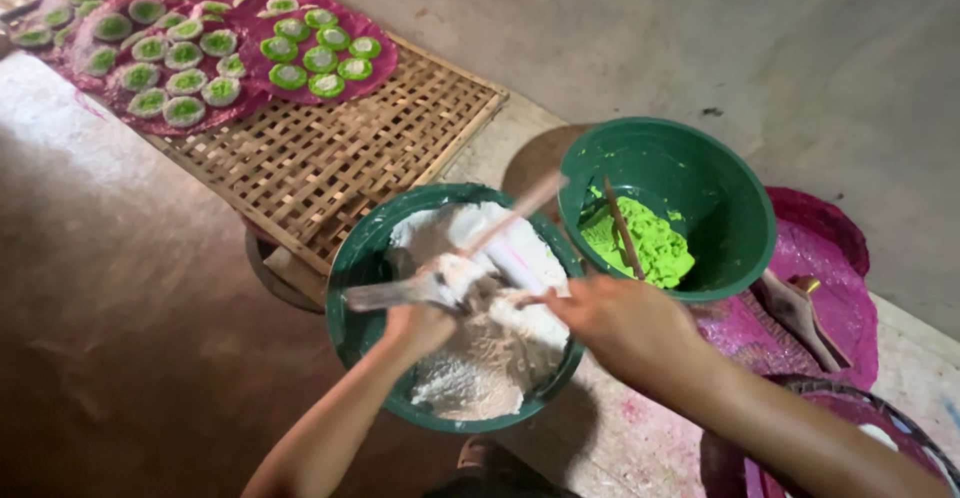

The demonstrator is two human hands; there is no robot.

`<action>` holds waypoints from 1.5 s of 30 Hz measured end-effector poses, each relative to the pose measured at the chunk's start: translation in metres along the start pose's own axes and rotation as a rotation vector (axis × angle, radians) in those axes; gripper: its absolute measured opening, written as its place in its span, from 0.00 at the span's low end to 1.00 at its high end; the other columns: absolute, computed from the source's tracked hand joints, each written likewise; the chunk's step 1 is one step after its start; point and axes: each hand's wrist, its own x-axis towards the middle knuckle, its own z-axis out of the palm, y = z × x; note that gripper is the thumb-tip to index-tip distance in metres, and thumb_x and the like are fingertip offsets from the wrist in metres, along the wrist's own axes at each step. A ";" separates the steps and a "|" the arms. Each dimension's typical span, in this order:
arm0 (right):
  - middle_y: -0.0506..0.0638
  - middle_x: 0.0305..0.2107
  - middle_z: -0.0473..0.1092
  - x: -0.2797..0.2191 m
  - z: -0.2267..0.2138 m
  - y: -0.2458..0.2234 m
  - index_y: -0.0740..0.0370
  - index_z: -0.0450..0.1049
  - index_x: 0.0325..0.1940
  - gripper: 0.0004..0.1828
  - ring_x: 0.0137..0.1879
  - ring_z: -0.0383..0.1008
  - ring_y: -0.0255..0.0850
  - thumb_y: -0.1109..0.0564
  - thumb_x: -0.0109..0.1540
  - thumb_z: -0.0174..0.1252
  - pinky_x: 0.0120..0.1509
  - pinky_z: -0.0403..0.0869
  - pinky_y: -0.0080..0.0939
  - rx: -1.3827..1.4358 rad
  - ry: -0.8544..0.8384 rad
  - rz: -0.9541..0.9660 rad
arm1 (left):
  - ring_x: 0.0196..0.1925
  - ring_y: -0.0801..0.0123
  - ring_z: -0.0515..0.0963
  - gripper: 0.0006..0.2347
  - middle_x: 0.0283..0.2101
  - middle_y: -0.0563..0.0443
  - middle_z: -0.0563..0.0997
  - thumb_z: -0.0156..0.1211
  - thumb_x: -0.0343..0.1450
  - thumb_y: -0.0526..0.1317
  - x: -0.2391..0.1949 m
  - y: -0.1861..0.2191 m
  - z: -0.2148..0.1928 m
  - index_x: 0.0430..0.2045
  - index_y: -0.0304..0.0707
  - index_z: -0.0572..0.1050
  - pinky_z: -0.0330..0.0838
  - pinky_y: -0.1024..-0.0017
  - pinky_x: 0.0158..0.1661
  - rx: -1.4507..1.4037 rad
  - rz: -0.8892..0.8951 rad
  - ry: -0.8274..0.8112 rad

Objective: The person uses a wooden mold to scoop white and green dough, forming small circular cakes that are then pressed onto a larger purple base.

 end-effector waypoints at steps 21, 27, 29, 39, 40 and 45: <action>0.57 0.52 0.78 0.004 0.169 0.004 0.63 0.65 0.70 0.26 0.51 0.80 0.39 0.62 0.66 0.53 0.58 0.75 0.40 1.032 0.334 0.445 | 0.64 0.46 0.68 0.23 0.74 0.40 0.58 0.67 0.61 0.45 0.050 0.016 -0.002 0.52 0.48 0.74 0.74 0.53 0.48 0.286 -0.059 0.220; 0.58 0.45 0.81 -0.012 0.143 0.001 0.59 0.68 0.69 0.28 0.43 0.83 0.41 0.63 0.63 0.54 0.53 0.77 0.40 0.954 0.226 0.353 | 0.55 0.57 0.78 0.27 0.60 0.48 0.74 0.63 0.61 0.43 0.047 -0.005 -0.006 0.58 0.38 0.72 0.78 0.61 0.42 0.248 0.090 0.340; 0.56 0.41 0.82 -0.023 0.105 0.025 0.52 0.75 0.62 0.22 0.40 0.84 0.42 0.57 0.63 0.57 0.48 0.78 0.41 0.852 0.139 0.436 | 0.48 0.63 0.82 0.25 0.53 0.52 0.79 0.59 0.67 0.44 0.043 -0.007 -0.015 0.61 0.41 0.72 0.79 0.67 0.39 0.115 0.059 0.338; 0.55 0.36 0.75 0.028 0.039 0.002 0.48 0.71 0.60 0.19 0.42 0.78 0.51 0.55 0.64 0.51 0.43 0.76 0.51 -0.090 -0.388 0.055 | 0.47 0.48 0.81 0.24 0.51 0.41 0.78 0.61 0.65 0.50 0.009 0.021 0.013 0.56 0.45 0.72 0.76 0.58 0.44 0.113 0.155 -0.062; 0.55 0.35 0.74 0.024 0.046 -0.012 0.55 0.71 0.56 0.18 0.40 0.77 0.49 0.57 0.62 0.52 0.40 0.76 0.50 -0.162 -0.253 -0.051 | 0.48 0.45 0.81 0.25 0.52 0.39 0.79 0.63 0.62 0.51 0.004 0.022 0.016 0.53 0.43 0.74 0.76 0.56 0.45 0.051 0.201 -0.017; 0.51 0.31 0.70 -0.014 0.030 -0.005 0.61 0.73 0.50 0.17 0.33 0.76 0.46 0.59 0.57 0.53 0.33 0.74 0.48 0.014 0.108 -0.134 | 0.52 0.49 0.80 0.21 0.53 0.41 0.79 0.56 0.70 0.56 0.003 0.019 0.003 0.51 0.44 0.74 0.74 0.56 0.53 -0.130 -0.204 -0.421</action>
